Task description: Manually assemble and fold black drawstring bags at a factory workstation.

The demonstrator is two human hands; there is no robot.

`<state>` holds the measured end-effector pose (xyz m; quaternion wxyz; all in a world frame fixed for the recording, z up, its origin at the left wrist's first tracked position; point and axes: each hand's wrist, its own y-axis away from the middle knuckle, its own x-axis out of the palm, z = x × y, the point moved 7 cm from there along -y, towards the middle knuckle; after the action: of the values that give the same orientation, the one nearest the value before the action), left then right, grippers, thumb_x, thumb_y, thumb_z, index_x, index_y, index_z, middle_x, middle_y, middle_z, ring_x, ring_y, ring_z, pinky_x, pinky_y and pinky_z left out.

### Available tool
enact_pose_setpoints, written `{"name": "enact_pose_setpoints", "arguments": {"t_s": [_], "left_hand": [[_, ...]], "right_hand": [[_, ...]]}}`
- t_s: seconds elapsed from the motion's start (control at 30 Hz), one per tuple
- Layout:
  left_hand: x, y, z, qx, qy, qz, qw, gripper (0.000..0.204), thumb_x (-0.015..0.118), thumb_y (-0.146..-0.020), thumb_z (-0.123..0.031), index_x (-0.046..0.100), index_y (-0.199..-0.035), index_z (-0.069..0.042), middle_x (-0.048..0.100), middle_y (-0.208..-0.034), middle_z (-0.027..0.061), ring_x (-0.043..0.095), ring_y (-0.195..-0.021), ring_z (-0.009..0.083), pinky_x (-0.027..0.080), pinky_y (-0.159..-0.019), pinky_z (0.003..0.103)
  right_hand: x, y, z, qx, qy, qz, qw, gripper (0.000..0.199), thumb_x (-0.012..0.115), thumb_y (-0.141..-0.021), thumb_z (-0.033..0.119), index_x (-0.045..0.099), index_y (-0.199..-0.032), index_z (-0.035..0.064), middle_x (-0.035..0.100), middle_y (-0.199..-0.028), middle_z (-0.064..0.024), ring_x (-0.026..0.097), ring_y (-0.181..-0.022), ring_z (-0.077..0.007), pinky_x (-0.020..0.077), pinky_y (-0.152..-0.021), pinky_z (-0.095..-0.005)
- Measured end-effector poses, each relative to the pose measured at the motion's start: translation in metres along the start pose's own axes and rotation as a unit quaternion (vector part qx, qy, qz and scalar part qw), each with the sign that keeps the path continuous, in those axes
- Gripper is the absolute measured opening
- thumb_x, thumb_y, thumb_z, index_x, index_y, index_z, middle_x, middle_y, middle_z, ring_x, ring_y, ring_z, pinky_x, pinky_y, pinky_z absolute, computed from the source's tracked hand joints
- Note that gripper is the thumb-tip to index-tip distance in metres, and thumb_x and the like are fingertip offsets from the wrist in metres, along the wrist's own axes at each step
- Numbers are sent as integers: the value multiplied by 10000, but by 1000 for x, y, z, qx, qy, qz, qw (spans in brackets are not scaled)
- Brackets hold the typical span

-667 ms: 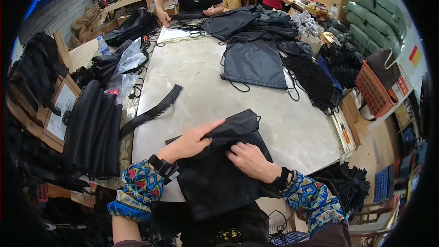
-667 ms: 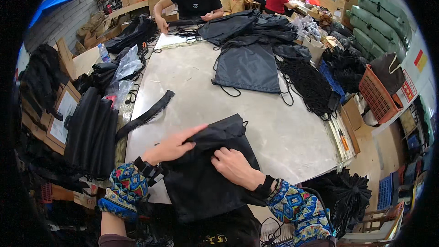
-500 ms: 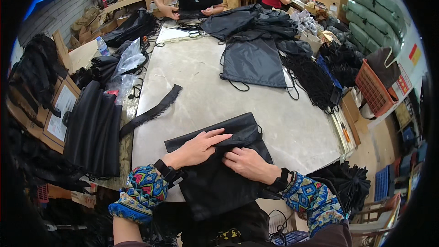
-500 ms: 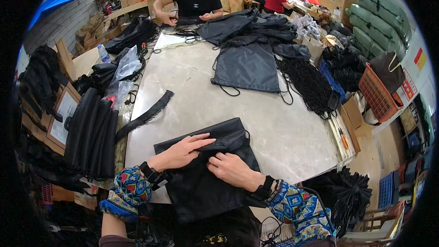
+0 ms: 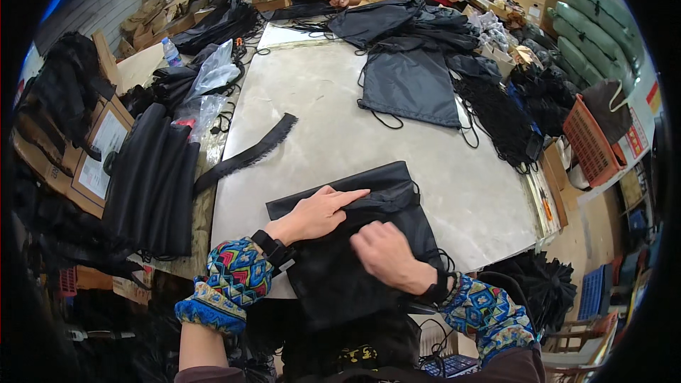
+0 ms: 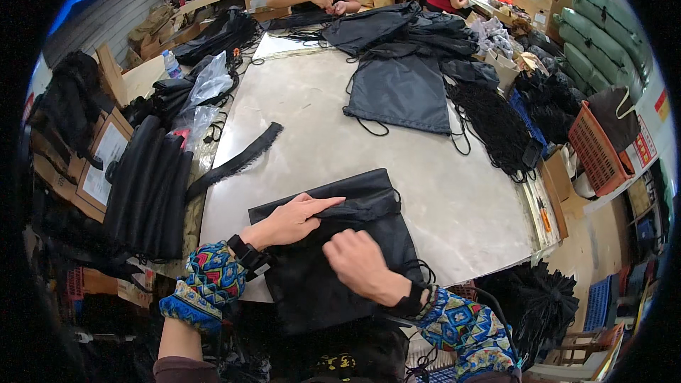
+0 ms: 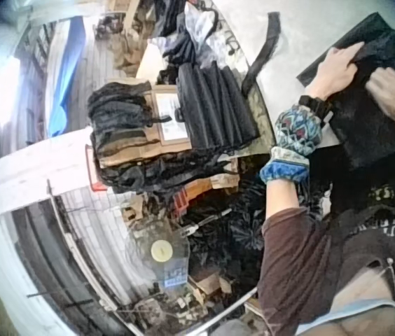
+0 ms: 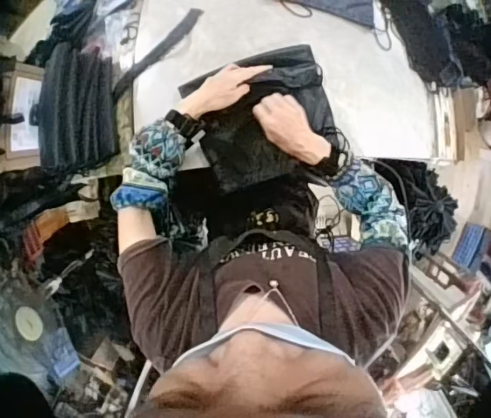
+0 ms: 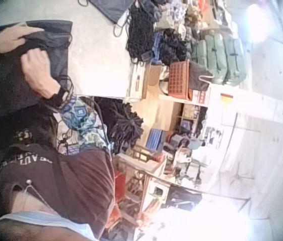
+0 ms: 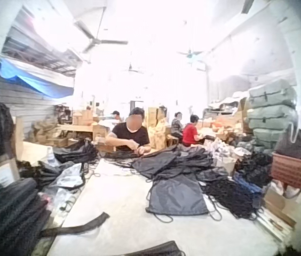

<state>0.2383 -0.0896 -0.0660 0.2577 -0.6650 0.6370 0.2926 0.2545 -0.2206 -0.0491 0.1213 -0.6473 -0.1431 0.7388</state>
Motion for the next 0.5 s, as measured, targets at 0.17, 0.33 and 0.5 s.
{"name": "enact_pose_setpoints", "arguments": {"t_s": [0.17,0.33,0.5], "left_hand": [[-5,0,12,-29,116,-18,993,606,488,-853,-33,438,-1440,-175,576,-1258,127,524,-1096,277,406,-999,334],[-9,8,24,-28,311,-97,945,557,465,-877,-4,458,-1422,-119,565,-1302,150,528,-1174,279,375,-1027,310],[-5,12,-7,122,14,-91,988,569,521,-814,12,528,-1366,-126,573,-1311,94,508,-1125,272,407,-990,360]], "right_hand": [[-8,14,-25,65,-2,-46,997,186,616,-733,88,599,-912,40,579,-954,-103,562,-905,-263,449,-751,-360],[0,21,-5,-68,-117,-11,991,236,570,-775,61,589,-997,-19,604,-1109,-143,585,-1100,-284,521,-888,-335],[4,21,0,-93,-107,6,990,295,582,-767,73,600,-1046,-19,602,-1115,-121,586,-1100,-265,536,-854,-312]]}}
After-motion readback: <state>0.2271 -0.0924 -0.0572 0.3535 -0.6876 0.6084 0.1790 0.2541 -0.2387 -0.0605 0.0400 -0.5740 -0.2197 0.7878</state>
